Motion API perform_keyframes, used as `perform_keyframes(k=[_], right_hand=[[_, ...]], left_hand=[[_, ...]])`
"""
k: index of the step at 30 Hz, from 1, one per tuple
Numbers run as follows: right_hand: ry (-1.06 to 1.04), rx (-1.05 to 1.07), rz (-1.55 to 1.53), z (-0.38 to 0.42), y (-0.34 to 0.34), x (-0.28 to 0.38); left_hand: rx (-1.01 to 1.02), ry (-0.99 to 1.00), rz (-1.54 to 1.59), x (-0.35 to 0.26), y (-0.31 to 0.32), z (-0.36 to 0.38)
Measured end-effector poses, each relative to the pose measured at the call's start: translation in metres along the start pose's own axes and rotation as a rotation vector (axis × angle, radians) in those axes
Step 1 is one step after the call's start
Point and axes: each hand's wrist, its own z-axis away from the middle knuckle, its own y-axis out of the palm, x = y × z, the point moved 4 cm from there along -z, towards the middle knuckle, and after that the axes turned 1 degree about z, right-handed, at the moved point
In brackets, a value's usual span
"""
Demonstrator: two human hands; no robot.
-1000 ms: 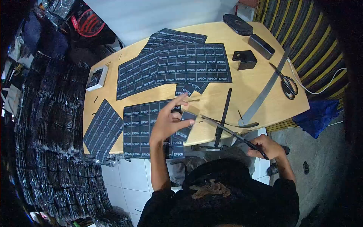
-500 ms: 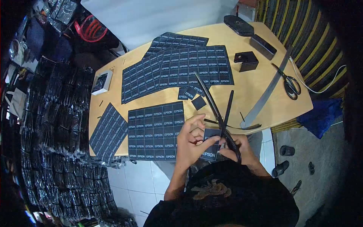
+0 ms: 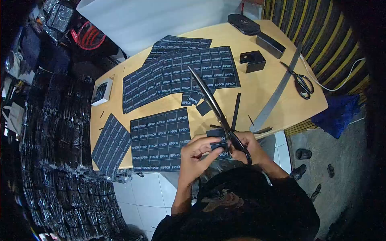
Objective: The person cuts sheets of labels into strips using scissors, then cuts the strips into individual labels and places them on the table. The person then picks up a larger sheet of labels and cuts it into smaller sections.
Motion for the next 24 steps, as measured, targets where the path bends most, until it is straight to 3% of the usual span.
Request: perform_keyframes(k=[3,5,7,9,11,15,18,23,24], right_hand=[[0.077,0.097,-0.025,0.011,-0.014,-0.009],[-0.073,0.120,-0.027,0.015,-0.021,-0.003],[-0.030,0.140,0.098,0.027,-0.038,-0.001],[0.189,0.224,0.306,0.042,-0.051,-0.008],[0.224,0.304,0.394,0.049,-0.057,0.003],[0.310,0.544,0.634,0.054,-0.053,0.021],[0.288,0.614,0.591,0.053,-0.054,0.019],[0.339,0.666,0.547,0.049,-0.053,0.017],[0.254,0.687,0.537,0.047,-0.052,0.014]], left_hand=[[-0.086,-0.089,-0.048,-0.003,-0.011,0.001],[-0.161,-0.013,0.028,-0.001,-0.019,-0.002],[-0.188,0.014,-0.017,-0.009,-0.028,-0.002],[-0.162,0.072,-0.085,-0.014,-0.038,-0.004],[-0.156,0.075,-0.062,-0.017,-0.044,-0.007],[0.005,0.000,-0.102,-0.014,-0.049,-0.012],[0.163,-0.148,-0.228,-0.005,-0.051,-0.013],[0.282,-0.192,-0.115,0.006,-0.046,-0.010],[0.302,-0.187,-0.090,0.008,-0.045,-0.010]])
